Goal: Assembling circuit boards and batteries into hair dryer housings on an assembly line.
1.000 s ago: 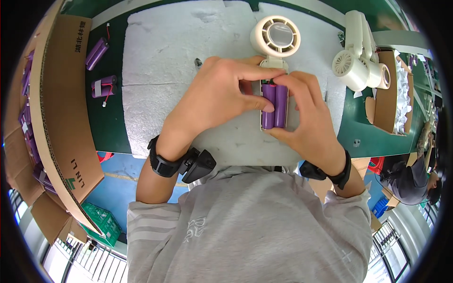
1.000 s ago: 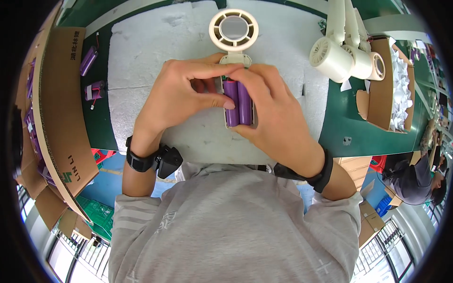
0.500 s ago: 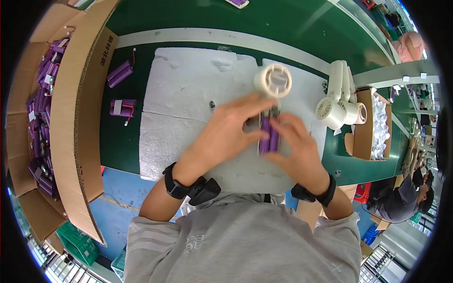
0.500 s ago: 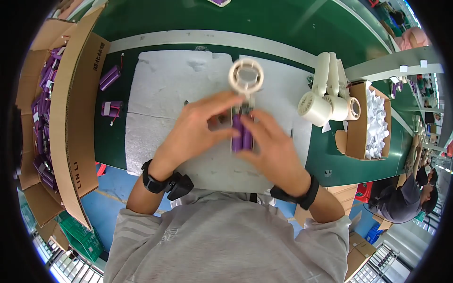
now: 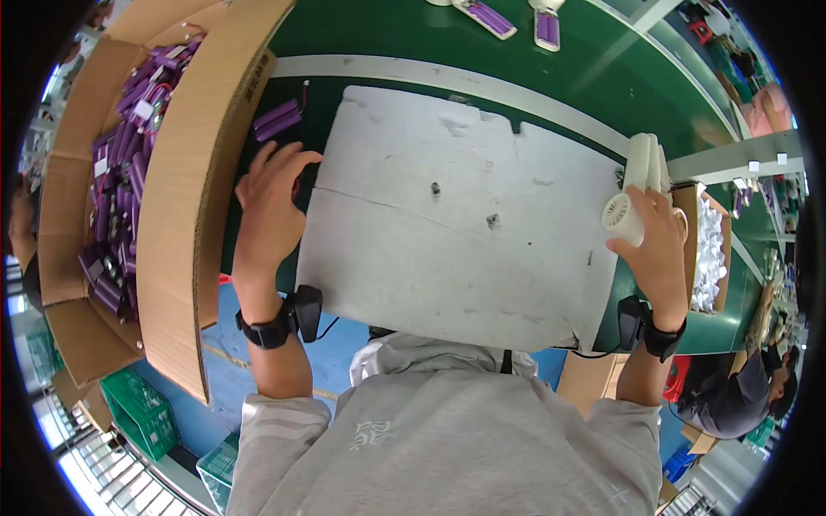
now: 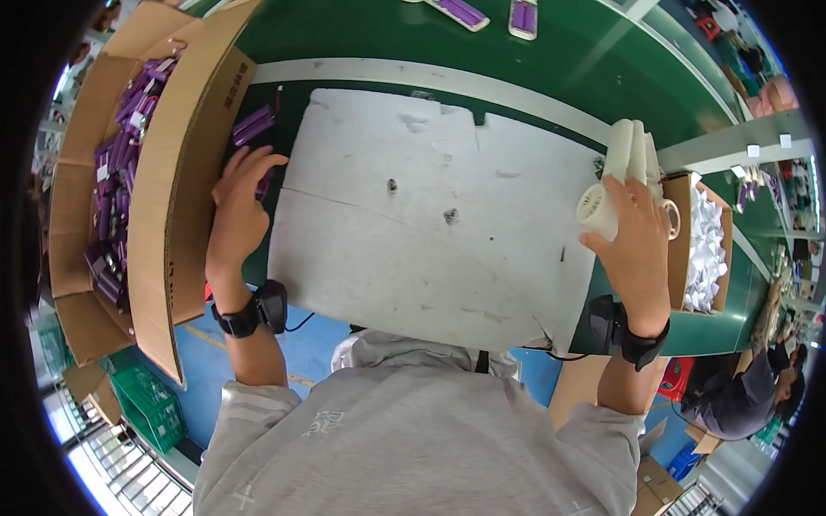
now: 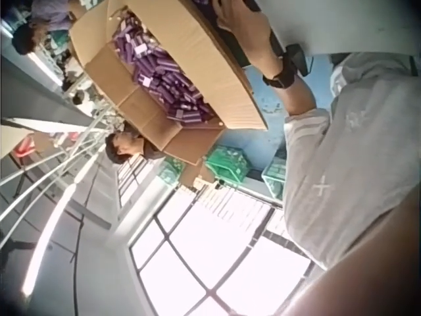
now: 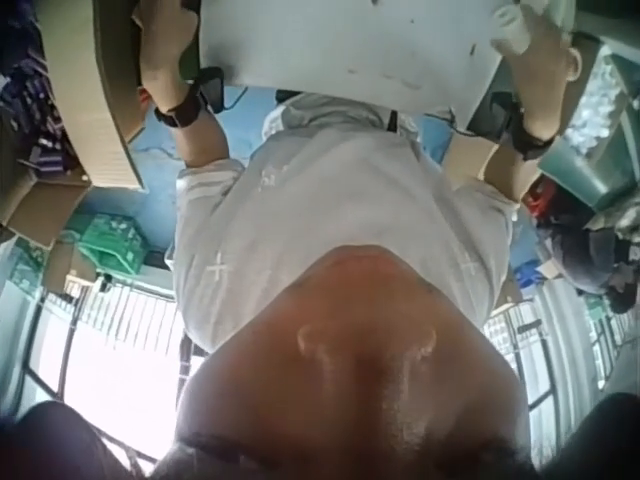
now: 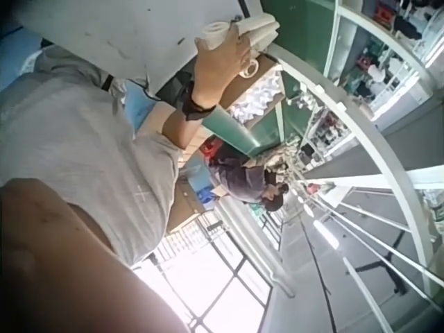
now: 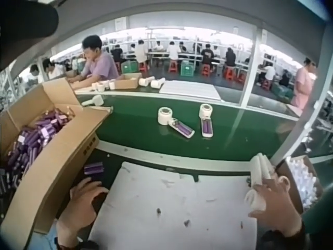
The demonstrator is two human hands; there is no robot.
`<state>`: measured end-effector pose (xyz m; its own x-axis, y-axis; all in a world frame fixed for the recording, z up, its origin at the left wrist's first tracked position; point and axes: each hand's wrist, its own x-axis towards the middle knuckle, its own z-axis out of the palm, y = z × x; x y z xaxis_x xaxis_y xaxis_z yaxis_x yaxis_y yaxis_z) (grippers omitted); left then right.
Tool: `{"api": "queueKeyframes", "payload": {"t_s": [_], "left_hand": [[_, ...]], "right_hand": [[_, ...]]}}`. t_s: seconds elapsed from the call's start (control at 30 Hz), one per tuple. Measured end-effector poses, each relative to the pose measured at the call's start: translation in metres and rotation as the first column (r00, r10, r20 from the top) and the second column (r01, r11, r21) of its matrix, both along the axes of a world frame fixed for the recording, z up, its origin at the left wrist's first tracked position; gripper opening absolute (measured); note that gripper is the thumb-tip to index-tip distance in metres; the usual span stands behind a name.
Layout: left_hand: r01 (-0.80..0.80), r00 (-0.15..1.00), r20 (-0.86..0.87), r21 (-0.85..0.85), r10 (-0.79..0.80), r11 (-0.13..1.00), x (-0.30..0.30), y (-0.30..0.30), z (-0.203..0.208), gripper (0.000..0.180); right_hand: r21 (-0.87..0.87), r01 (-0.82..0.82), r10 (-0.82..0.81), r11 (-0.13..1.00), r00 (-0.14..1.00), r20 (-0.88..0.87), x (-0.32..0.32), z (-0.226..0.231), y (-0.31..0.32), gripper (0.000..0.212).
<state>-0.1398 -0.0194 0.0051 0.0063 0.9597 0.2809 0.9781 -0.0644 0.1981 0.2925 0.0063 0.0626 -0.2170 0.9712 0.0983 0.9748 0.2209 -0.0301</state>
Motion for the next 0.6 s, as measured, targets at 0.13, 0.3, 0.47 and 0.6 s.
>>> {"api": "queueKeyframes", "payload": {"t_s": [0.13,0.3,0.47,0.6], "left_hand": [[-0.019,0.986,0.164,-0.067,0.03,0.998,-0.009,0.002,-0.01,0.049],[0.028,0.974,0.225,-0.131,0.002,0.991,-0.022,0.004,-0.007,0.04],[-0.013,0.816,0.576,0.085,-0.039,0.996,-0.029,0.006,-0.003,0.026],[-0.143,0.518,0.855,0.115,-0.025,0.983,0.0,0.005,0.016,0.023]], "right_hand": [[-0.011,-0.007,0.008,1.0,0.998,0.056,0.0,-0.012,-0.001,0.062],[0.015,-0.182,0.166,0.983,0.854,-0.493,-0.023,0.008,-0.012,0.062],[-0.013,-0.394,0.044,0.919,0.135,-0.99,-0.026,0.022,-0.011,0.051],[-0.281,-0.528,-0.43,0.802,-0.182,-0.884,-0.028,0.025,0.013,0.051]]}}
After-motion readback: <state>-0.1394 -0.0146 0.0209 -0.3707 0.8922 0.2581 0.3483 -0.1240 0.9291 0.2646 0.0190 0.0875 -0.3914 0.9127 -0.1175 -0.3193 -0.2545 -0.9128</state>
